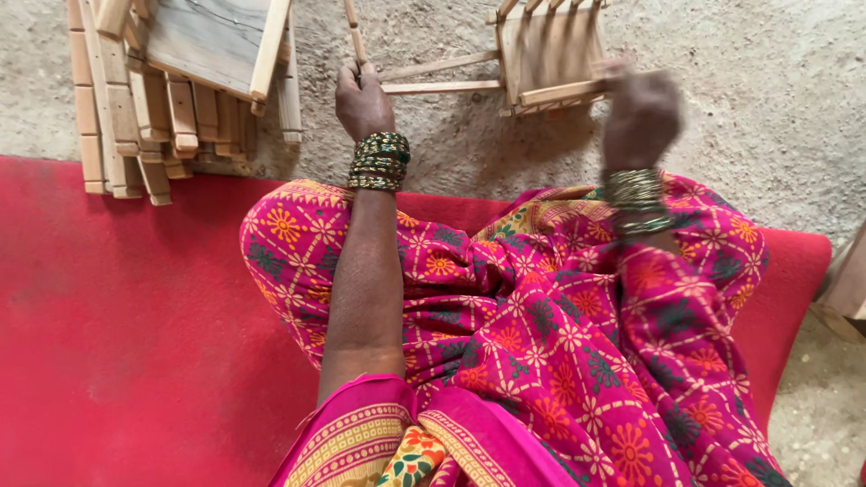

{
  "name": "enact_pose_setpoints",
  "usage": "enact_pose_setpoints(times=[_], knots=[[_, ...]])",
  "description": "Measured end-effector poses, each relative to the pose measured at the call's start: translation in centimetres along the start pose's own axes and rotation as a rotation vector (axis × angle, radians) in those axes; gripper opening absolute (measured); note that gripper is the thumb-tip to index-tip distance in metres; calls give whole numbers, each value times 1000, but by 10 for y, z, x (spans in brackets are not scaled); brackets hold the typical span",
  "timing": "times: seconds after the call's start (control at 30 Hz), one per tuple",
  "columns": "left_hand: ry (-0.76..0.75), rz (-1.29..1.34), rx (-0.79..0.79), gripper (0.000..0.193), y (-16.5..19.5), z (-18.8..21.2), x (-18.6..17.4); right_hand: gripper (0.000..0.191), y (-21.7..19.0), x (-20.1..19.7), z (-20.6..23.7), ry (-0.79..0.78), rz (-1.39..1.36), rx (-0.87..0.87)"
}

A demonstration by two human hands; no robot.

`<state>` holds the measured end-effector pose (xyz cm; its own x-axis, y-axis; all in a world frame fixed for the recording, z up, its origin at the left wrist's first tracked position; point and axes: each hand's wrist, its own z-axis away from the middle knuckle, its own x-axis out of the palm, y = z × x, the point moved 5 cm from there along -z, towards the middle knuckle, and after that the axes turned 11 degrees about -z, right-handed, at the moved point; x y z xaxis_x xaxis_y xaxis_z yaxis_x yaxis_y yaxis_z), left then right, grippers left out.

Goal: The person assembles a miniature wooden chair by hand. They insert dowels into pre-drilled holes on the chair frame, tap them into place, and adjust the legs to ensure stability.

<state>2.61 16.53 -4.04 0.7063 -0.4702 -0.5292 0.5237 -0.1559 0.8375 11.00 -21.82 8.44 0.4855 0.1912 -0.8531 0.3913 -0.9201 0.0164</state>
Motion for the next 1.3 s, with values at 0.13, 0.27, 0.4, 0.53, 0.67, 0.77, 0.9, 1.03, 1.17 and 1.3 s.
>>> enact_pose_setpoints(times=[0.13, 0.27, 0.4, 0.53, 0.67, 0.77, 0.9, 1.03, 1.17, 1.3], knots=[[-4, 15, 5, 17, 5, 2, -3, 11, -94, -24, 14, 99, -210, -264], [-34, 30, -48, 18, 3, 0, -2, 9, -103, -31, 11, 86, -190, -362], [-19, 70, 7, 17, 4, -2, 1, 9, -24, -23, -8, 90, 61, -109], [-16, 86, 40, 16, 4, -3, 2, 13, 46, -27, 5, 87, -63, 269], [-11, 22, -18, 18, -1, -4, 2, 34, 72, -21, 25, -94, -209, 609], [-9, 34, 18, 18, -1, -5, 2, 22, 72, -4, 35, -324, -305, 744], [-18, 31, -27, 18, -4, -5, 3, 14, 50, 16, 32, -298, -378, 492], [-13, 18, 12, 18, -4, -3, -1, 3, 52, 41, 34, -79, -817, 897], [-47, 10, -18, 18, -5, -5, 2, 5, 38, 52, 24, 8, -1197, 849], [-53, 17, -28, 17, -6, -6, 0, 8, 28, 45, 23, -75, -1148, 630]])
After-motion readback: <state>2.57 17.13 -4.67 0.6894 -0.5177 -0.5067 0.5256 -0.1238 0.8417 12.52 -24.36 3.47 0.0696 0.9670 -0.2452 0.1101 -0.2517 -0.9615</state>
